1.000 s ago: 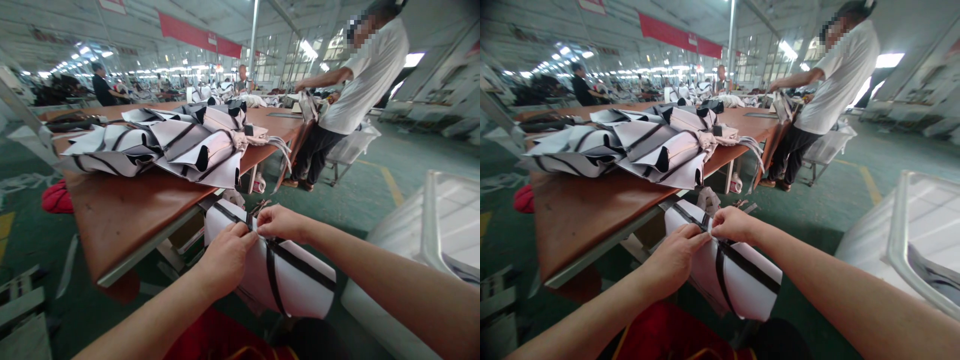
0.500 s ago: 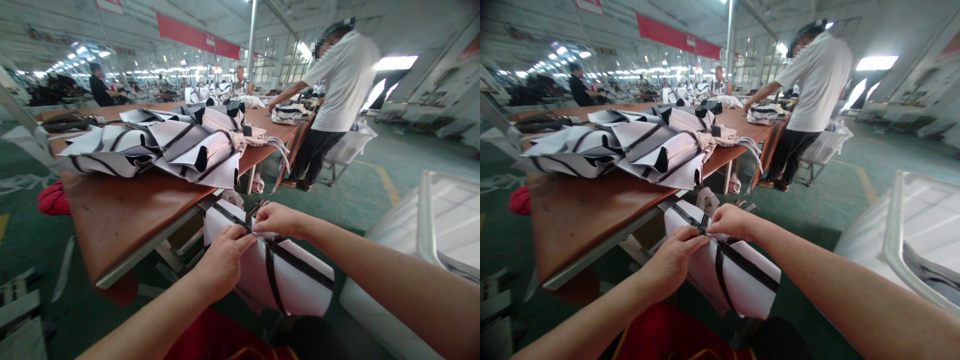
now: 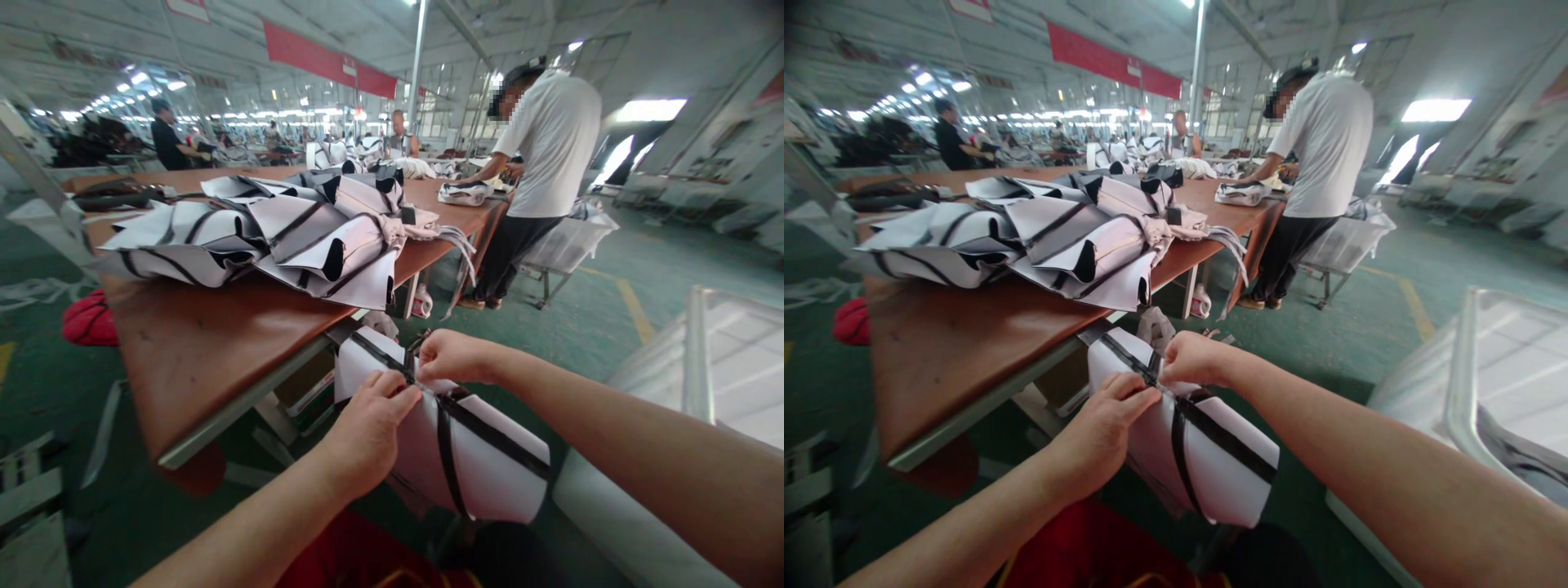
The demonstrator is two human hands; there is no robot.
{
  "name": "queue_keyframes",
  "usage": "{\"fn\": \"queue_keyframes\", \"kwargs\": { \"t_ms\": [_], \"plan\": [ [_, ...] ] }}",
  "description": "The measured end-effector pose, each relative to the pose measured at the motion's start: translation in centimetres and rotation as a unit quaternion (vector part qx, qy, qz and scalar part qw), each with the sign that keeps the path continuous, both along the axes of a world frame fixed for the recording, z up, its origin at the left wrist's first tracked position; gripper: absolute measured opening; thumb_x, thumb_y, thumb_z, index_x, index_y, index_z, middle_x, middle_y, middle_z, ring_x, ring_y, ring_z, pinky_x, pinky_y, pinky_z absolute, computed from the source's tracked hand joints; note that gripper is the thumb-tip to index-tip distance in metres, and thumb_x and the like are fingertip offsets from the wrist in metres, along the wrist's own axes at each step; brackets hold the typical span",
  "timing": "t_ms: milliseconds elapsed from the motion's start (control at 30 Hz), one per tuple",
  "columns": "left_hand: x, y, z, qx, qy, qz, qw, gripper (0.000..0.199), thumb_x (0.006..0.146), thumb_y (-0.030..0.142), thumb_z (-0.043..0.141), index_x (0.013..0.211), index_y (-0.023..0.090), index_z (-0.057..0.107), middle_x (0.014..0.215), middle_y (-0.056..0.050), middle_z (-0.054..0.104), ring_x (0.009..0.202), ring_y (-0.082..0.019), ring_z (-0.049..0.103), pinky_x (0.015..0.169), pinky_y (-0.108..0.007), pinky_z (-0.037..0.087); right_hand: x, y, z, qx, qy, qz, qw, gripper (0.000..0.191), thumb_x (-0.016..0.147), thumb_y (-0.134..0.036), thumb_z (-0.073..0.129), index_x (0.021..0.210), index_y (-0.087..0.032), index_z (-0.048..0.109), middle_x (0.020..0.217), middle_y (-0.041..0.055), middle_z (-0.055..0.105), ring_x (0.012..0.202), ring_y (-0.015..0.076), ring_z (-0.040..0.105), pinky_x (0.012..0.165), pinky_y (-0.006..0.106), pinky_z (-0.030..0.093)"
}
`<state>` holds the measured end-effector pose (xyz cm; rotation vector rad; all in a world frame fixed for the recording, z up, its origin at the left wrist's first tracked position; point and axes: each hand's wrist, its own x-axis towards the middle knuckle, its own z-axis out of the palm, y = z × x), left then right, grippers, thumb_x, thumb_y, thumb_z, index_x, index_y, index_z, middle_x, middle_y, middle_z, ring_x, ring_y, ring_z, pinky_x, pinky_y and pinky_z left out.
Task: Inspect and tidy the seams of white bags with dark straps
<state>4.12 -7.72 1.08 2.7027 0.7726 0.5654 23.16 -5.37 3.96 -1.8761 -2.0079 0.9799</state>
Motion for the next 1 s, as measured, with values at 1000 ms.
{"fn": "queue_keyframes", "kwargs": {
  "t_ms": [1000],
  "plan": [
    [-0.6,2.5,3.4,0.039,0.121,-0.096,0.987,0.029,0.081,0.007,0.044,0.103,0.021,0.057,0.100,-0.004,0.053,0.095,-0.019,0.048,0.082,-0.028,0.040,-0.9,0.5,2.4,-0.014,-0.122,0.075,0.990,0.007,0.062,-0.018,0.056,0.065,-0.013,0.061,0.055,-0.0037,0.045,0.054,0.0101,0.042,0.045,0.022,0.028]
  ]
}}
